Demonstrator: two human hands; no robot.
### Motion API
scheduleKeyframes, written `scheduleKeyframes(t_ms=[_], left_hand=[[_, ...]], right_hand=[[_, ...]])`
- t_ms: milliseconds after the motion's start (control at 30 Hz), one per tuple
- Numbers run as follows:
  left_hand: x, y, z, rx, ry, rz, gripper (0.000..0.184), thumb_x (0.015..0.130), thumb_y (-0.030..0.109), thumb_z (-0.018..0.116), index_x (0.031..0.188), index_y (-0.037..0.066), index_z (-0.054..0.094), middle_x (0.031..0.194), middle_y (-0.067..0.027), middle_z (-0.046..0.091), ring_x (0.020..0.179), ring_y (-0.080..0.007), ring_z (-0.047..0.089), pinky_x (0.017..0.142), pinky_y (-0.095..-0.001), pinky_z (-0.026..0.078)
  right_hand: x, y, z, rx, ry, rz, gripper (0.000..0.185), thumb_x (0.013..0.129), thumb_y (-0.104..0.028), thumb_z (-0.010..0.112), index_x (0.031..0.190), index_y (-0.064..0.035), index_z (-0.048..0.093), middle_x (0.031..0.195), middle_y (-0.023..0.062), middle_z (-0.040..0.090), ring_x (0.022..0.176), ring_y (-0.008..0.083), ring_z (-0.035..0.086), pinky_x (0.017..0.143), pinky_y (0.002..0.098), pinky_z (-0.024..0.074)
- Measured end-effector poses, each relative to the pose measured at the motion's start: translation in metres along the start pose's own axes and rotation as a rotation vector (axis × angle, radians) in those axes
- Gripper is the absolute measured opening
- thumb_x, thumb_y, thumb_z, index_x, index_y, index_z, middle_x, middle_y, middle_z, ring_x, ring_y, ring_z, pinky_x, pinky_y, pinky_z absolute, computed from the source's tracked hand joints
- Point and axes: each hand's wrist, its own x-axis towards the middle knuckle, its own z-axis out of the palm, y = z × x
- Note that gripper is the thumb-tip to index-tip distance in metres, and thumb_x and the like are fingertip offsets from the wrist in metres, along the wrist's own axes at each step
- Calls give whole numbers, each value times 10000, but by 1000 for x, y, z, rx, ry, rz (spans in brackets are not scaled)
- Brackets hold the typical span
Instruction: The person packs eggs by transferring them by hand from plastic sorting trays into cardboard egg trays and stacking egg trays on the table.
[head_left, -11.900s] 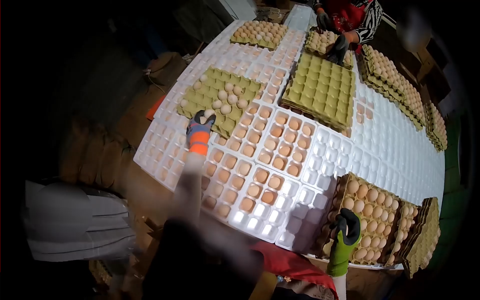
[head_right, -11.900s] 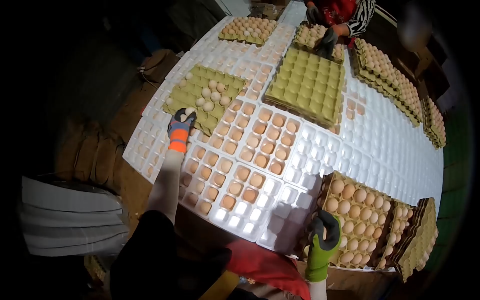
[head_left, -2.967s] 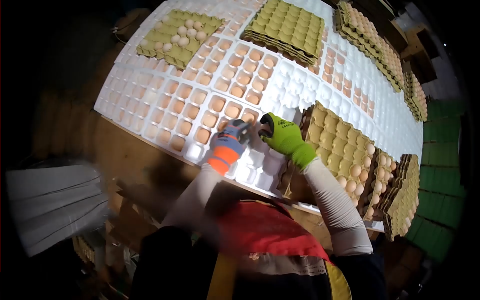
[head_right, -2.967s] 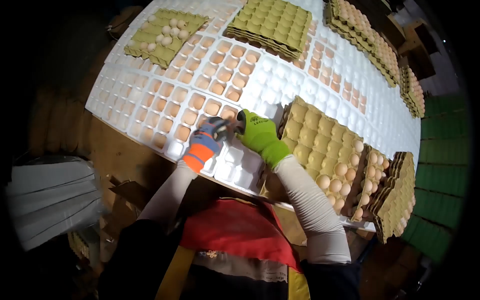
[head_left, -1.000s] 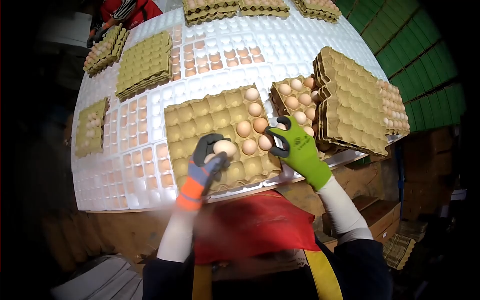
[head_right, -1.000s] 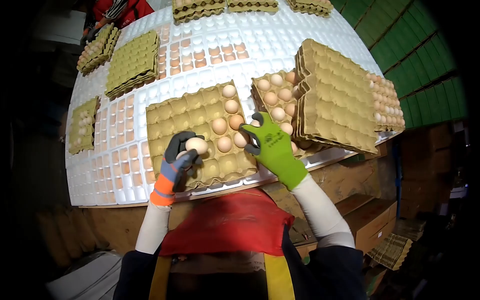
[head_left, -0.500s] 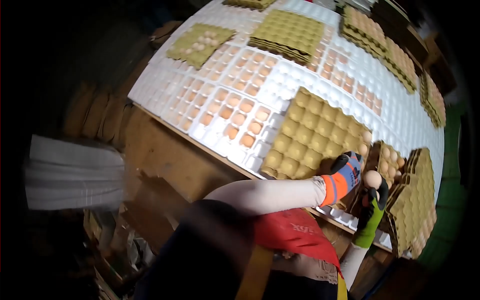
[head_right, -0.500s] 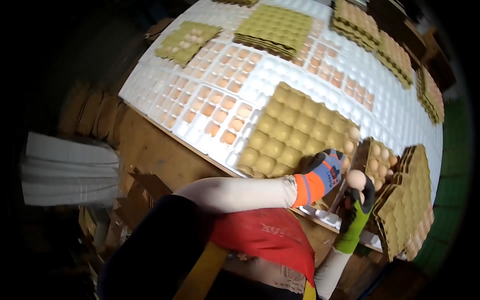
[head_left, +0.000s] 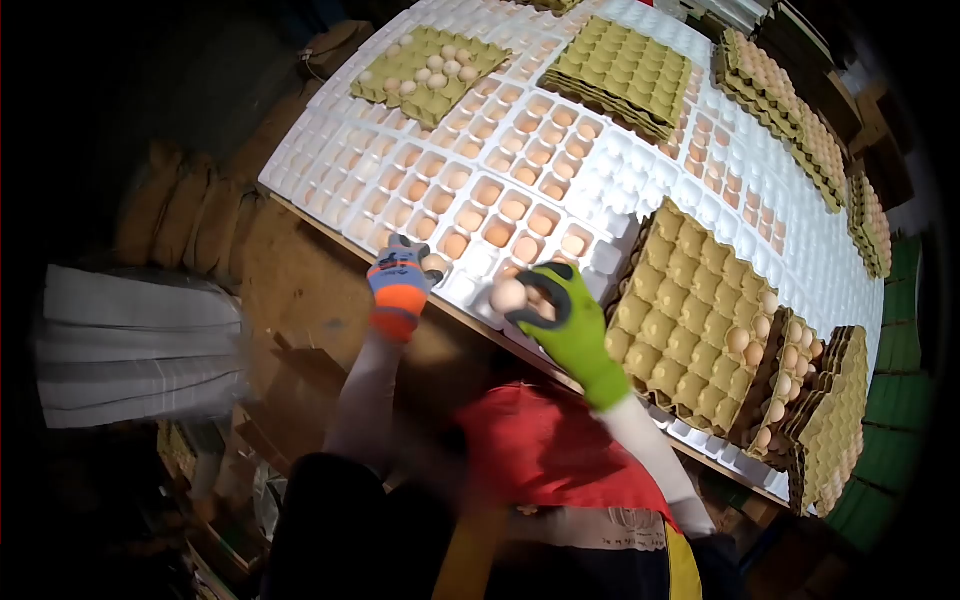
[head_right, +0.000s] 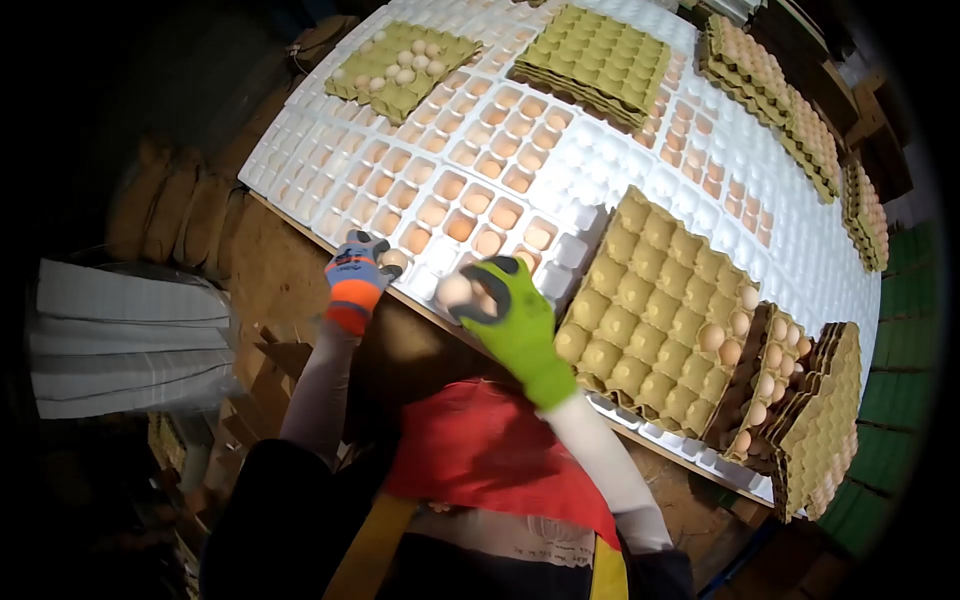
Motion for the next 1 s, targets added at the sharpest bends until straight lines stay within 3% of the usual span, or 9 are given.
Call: scheduleKeyframes(t_ms=[133, 300, 367, 433, 500, 567, 633, 700, 1000], left_hand=[[-6, -3, 14, -184, 58, 105, 330, 721, 240, 780, 1035, 155, 722, 1089, -102, 611, 992, -291, 607, 829, -380, 508], [-23, 28, 6, -358, -112, 180, 343, 802, 204, 710, 1143, 180, 677, 1123, -87, 634, 1016, -299, 612, 840, -382, 513], [-33, 20, 34, -384, 20, 263, 351, 804, 186, 706, 1153, 171, 674, 1167, -95, 612, 1026, -307, 608, 852, -386, 514], [-26, 9, 47, -629, -6, 314, 338, 805, 124, 703, 1141, 107, 675, 1142, -122, 614, 991, -309, 615, 849, -369, 509], [-18, 3, 38, -740, -55, 275, 309, 826, 84, 671, 1135, 73, 674, 1089, -137, 636, 985, -286, 618, 849, -349, 502], [-17, -5, 40, -1227, -366, -140, 349, 914, 90, 583, 1256, 21, 586, 1131, -69, 641, 998, -193, 608, 844, -292, 507], [-11, 5, 31, -1610, -512, -226, 416, 946, 161, 552, 1330, 9, 510, 1176, -47, 605, 1003, -180, 591, 840, -289, 514], [2, 20, 42, -1464, -509, 80, 424, 961, 197, 528, 1336, 4, 489, 1167, -83, 575, 996, -189, 579, 853, -324, 518], [3, 84, 37, -1520, -529, 64, 351, 945, 71, 506, 1285, -12, 526, 1130, -71, 599, 1019, -148, 573, 904, -272, 475]], right_hand=[[45, 57, 91, -423, 28, 48, 326, 776, -230, 709, 1081, -131, 651, 1053, 77, 582, 930, 275, 601, 754, 374, 503], [25, 40, 86, 102, 81, 40, 227, 858, -200, 626, 1076, -143, 657, 1059, 87, 625, 879, 289, 635, 728, 374, 511], [8, 37, 85, -54, -170, 220, 246, 849, -210, 647, 1091, -165, 655, 1090, 57, 629, 871, 281, 640, 717, 374, 515], [-11, 53, 89, -195, -8, 10, 287, 828, -222, 670, 1111, -181, 645, 1079, 29, 625, 890, 267, 644, 698, 384, 515], [-18, 40, 70, -111, 20, 138, 262, 816, -229, 679, 1064, -149, 650, 1061, 34, 623, 915, 281, 620, 733, 400, 496], [-32, 65, 63, -368, 76, -56, 228, 794, -218, 698, 1000, -135, 646, 1022, 43, 620, 909, 287, 592, 762, 412, 460], [-46, 84, 65, -432, 38, -253, 219, 769, -244, 703, 958, -158, 634, 968, 47, 595, 920, 280, 553, 818, 437, 402], [-53, 80, 71, -531, -5, -133, 235, 774, -243, 695, 982, -158, 628, 979, 45, 587, 938, 289, 535, 846, 452, 387], [-79, 77, 55, -589, 139, -54, 285, 775, -128, 679, 1050, -89, 613, 1091, 106, 572, 1031, 355, 518, 918, 460, 417]])
